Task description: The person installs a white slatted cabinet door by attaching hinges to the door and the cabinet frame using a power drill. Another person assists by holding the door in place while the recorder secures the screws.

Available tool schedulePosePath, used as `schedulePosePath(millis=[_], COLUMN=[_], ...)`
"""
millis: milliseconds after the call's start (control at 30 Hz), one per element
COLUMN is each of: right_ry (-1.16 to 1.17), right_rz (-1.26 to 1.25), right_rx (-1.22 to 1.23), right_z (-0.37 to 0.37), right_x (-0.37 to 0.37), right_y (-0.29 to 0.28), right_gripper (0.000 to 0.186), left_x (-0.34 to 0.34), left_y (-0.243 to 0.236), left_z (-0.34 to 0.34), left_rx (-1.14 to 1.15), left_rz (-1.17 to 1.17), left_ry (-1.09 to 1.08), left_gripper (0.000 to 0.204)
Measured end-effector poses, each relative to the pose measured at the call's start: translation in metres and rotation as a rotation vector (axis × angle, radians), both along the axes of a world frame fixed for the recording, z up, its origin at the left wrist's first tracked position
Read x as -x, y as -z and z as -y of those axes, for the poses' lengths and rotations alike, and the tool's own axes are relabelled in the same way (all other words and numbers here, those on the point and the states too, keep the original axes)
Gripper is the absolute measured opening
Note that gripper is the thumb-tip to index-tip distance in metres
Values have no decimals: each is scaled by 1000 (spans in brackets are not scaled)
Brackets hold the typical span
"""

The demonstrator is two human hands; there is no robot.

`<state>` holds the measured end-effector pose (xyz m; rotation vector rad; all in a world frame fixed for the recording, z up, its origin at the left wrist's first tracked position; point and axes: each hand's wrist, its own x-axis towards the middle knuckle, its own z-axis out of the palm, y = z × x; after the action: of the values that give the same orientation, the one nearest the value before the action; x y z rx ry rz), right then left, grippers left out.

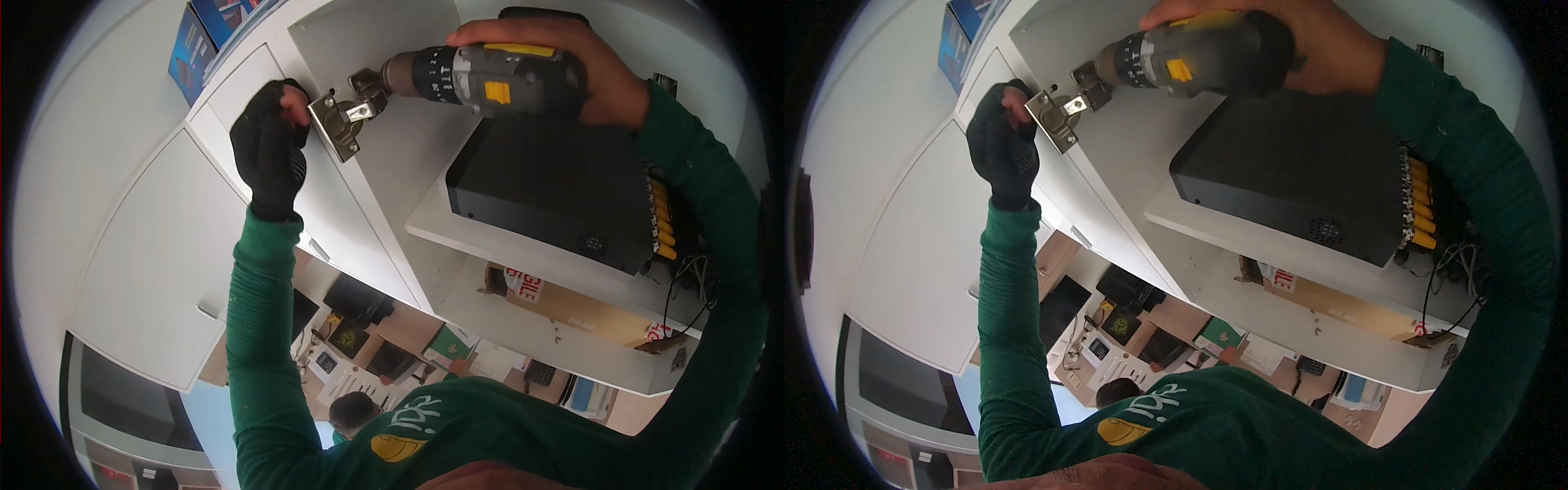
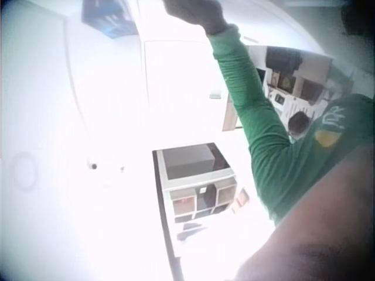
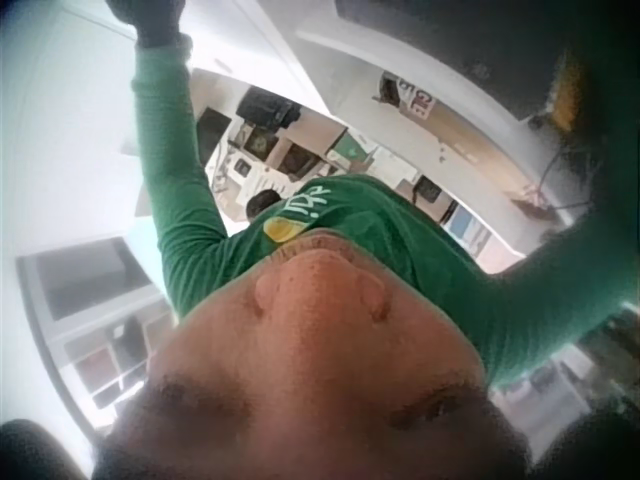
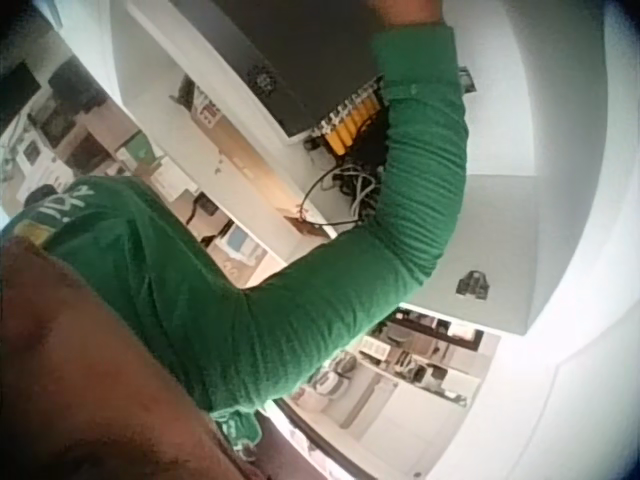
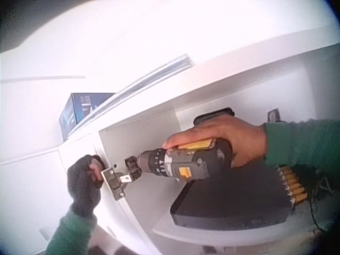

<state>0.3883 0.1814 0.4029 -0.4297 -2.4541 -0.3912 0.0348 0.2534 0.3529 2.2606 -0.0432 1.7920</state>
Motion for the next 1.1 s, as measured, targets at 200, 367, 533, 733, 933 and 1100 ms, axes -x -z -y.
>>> schedulePosePath(millis=[200, 367, 533, 733, 933, 1100], right_ry=[-6, -3, -29, 6, 34, 19], right_rz=[-63, -63, -76, -80, -65, -79], right_rx=[94, 92, 115, 76, 24, -11], right_z=[-1, 3, 5, 5, 16, 16], right_x=[3, 1, 1, -1, -3, -5], right_y=[7, 8, 9, 14, 10, 14], right_gripper=[62, 63, 65, 75, 66, 70], left_x=[2, 11, -8, -28, -49, -60], left_y=[-10, -22, -34, -67, -64, -66], left_z=[-2, 9, 42, 78, 78, 53], left_rx=[-12, 57, -674, -652, -795, -913], left_rz=[30, -124, -72, -493, -710, -762], left_ry=[-63, -69, -674, -719, -1002, -1086], left_gripper=[7, 8, 2, 27, 21, 20])
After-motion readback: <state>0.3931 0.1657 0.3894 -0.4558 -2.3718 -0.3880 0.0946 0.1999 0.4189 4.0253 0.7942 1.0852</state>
